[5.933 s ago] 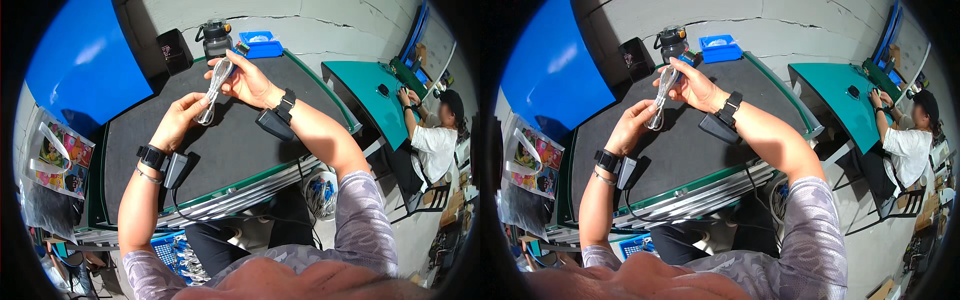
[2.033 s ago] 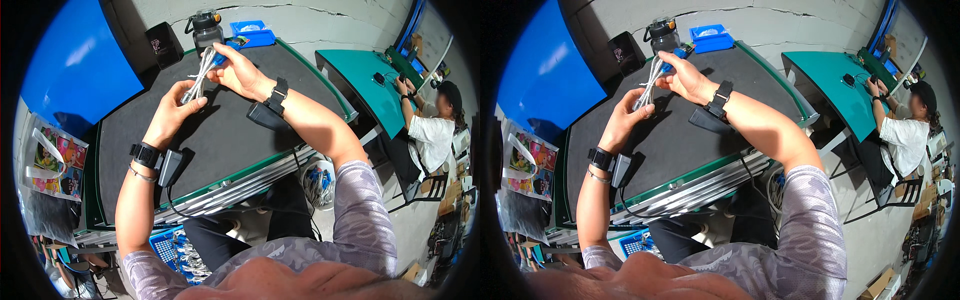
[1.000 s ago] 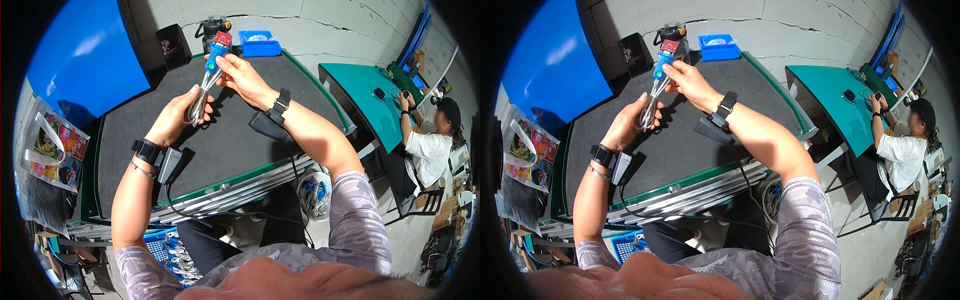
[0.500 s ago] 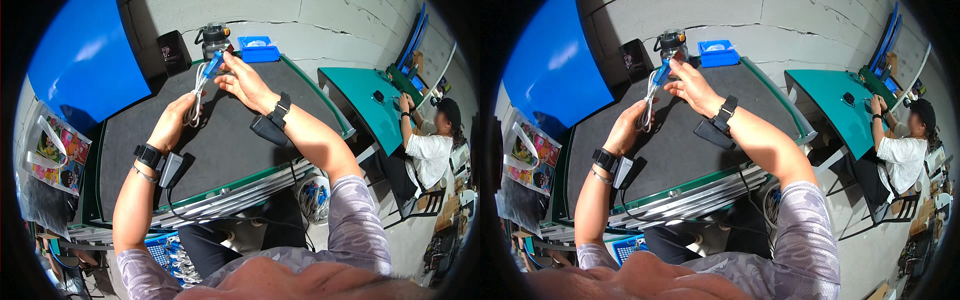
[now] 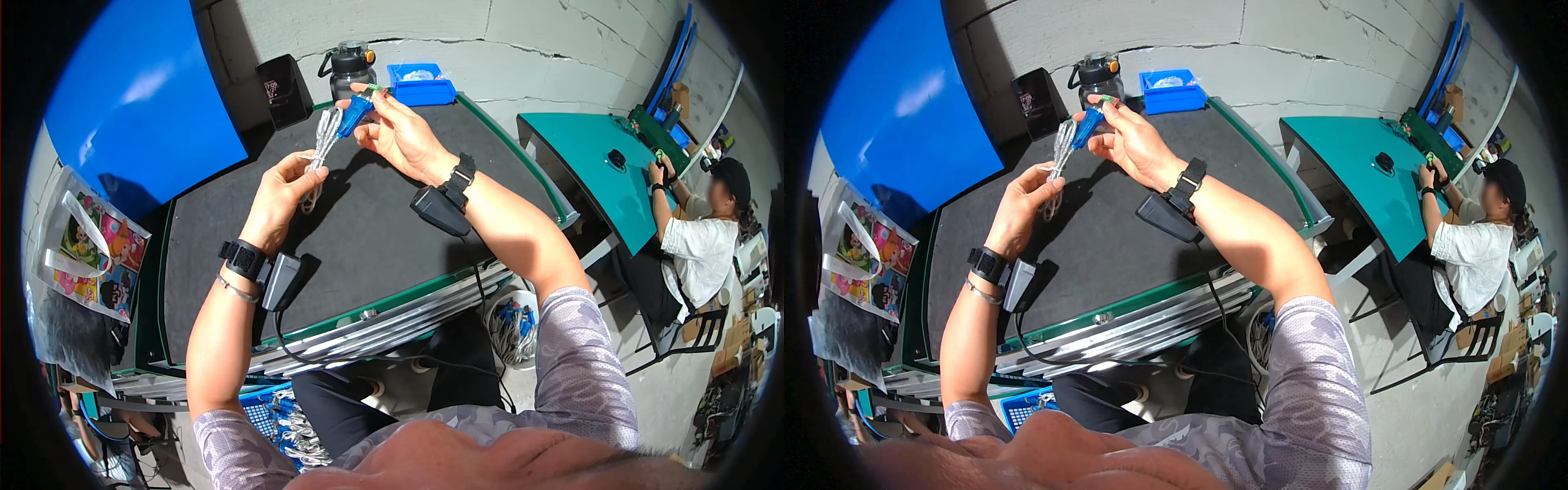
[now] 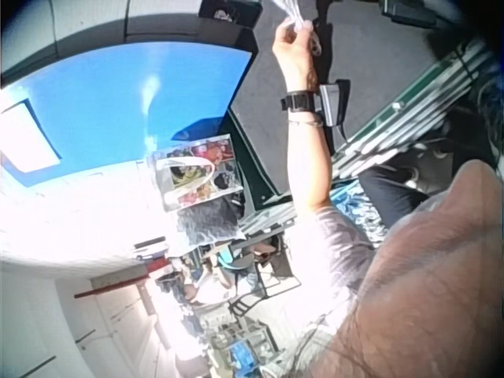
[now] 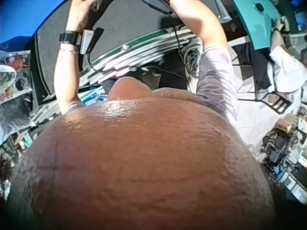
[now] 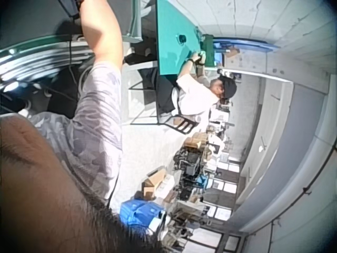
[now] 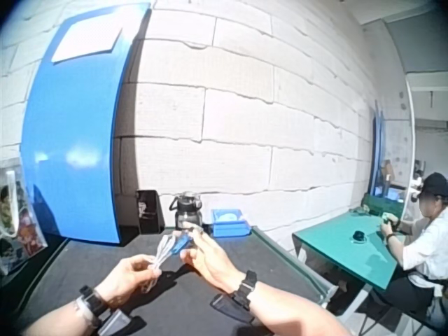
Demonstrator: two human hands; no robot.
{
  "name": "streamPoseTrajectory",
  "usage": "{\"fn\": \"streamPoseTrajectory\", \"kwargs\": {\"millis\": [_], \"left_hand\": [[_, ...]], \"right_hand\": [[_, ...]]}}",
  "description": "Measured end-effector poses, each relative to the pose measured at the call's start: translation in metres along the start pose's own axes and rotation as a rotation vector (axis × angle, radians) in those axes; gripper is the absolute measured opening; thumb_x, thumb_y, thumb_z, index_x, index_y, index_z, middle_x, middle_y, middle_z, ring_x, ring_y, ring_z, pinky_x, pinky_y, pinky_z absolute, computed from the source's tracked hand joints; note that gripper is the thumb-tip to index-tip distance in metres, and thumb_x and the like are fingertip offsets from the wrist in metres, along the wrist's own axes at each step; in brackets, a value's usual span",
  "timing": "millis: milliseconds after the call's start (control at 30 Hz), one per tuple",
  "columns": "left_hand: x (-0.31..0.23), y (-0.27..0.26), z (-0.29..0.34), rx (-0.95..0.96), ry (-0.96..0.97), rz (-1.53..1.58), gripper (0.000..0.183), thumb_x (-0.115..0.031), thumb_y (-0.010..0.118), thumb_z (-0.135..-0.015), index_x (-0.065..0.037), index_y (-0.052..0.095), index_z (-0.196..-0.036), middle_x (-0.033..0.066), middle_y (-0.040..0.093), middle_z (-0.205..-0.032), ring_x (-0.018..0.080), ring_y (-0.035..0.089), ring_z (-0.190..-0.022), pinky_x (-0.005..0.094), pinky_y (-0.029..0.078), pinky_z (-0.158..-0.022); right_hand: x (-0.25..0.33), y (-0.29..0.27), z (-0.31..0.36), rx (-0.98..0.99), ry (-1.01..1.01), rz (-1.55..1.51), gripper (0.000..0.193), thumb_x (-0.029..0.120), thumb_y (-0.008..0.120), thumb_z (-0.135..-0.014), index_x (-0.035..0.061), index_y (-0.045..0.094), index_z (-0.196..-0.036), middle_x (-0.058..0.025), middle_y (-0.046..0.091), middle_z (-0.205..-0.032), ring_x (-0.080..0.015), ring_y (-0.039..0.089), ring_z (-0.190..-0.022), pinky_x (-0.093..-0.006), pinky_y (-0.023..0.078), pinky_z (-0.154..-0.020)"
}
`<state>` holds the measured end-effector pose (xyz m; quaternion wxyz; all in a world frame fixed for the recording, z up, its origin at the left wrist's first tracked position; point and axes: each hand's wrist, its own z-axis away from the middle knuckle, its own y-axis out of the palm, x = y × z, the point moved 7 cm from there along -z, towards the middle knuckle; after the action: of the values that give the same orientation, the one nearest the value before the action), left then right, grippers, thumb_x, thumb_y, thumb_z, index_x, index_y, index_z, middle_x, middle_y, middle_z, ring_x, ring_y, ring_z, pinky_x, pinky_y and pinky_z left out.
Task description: Person is assembling or testing a white cable with a blue connector at a workshop workbench.
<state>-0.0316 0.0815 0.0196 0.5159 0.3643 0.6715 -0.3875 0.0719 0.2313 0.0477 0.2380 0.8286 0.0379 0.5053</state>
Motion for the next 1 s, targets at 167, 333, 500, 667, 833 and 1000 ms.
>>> {"fn": "streamPoseTrajectory", "kwargs": {"millis": [167, 333, 500, 667, 833, 1000], "left_hand": [[0.005, -0.007, 0.000, -0.030, 0.000, 0.018, 0.031, -0.027, 0.065, -0.093, -0.005, 0.061, -0.115, -0.0048, 0.057, -0.083, 0.0040, 0.049, -0.072, 0.0210, 0.037, -0.065], [0.007, -0.007, -0.001, -0.046, 0.027, 0.037, 0.027, -0.028, 0.064, -0.094, -0.007, 0.061, -0.110, -0.0037, 0.059, -0.084, 0.0046, 0.050, -0.072, 0.0216, 0.038, -0.065], [0.002, -0.005, 0.004, -0.040, 0.016, 0.072, 0.026, -0.026, 0.066, -0.093, -0.008, 0.058, -0.110, -0.0006, 0.063, -0.085, 0.0062, 0.054, -0.074, 0.0218, 0.040, -0.065], [-0.004, -0.002, 0.001, -0.055, 0.066, -0.053, 0.024, -0.018, 0.070, -0.089, -0.006, 0.059, -0.108, -0.0018, 0.060, -0.079, 0.0048, 0.051, -0.069, 0.0221, 0.038, -0.060], [-0.014, -0.004, 0.006, -0.093, 0.112, -0.255, 0.026, -0.014, 0.075, -0.083, -0.007, 0.060, -0.104, -0.0032, 0.058, -0.072, 0.0048, 0.049, -0.064, 0.0240, 0.040, -0.058], [-0.015, -0.002, 0.004, -0.067, 0.179, -0.333, 0.028, -0.015, 0.074, -0.085, -0.008, 0.058, -0.107, -0.0055, 0.055, -0.075, 0.0035, 0.048, -0.065, 0.0217, 0.038, -0.058]], "right_hand": [[-0.004, 0.011, -0.001, 0.134, 0.047, -0.001, 0.043, 0.035, 0.036, -0.106, 0.0213, 0.034, -0.146, -0.0061, 0.056, -0.127, -0.0121, 0.058, -0.078, -0.0281, 0.048, -0.076], [-0.003, 0.013, 0.002, 0.185, 0.051, -0.036, 0.044, 0.034, 0.033, -0.106, 0.0215, 0.029, -0.149, -0.0073, 0.055, -0.130, -0.0132, 0.060, -0.080, -0.0292, 0.048, -0.077], [-0.006, 0.014, 0.001, 0.164, 0.057, -0.050, 0.045, 0.034, 0.032, -0.107, 0.0216, 0.027, -0.149, -0.0106, 0.054, -0.132, -0.0155, 0.061, -0.083, -0.0314, 0.049, -0.081], [-0.014, 0.002, -0.001, 0.058, 0.116, 0.004, 0.057, 0.044, 0.057, -0.096, 0.0118, 0.041, -0.140, -0.0035, 0.058, -0.113, -0.0137, 0.059, -0.086, -0.0293, 0.050, -0.081], [-0.017, 0.013, 0.006, 0.065, 0.174, 0.127, 0.056, 0.028, 0.070, -0.090, 0.0109, 0.046, -0.138, 0.0001, 0.056, -0.105, -0.0109, 0.058, -0.087, -0.0247, 0.051, -0.080], [-0.018, 0.018, 0.008, 0.112, 0.173, 0.208, 0.047, 0.028, 0.068, -0.091, 0.0079, 0.053, -0.130, 0.0009, 0.059, -0.103, -0.0089, 0.058, -0.085, -0.0243, 0.051, -0.079]]}}
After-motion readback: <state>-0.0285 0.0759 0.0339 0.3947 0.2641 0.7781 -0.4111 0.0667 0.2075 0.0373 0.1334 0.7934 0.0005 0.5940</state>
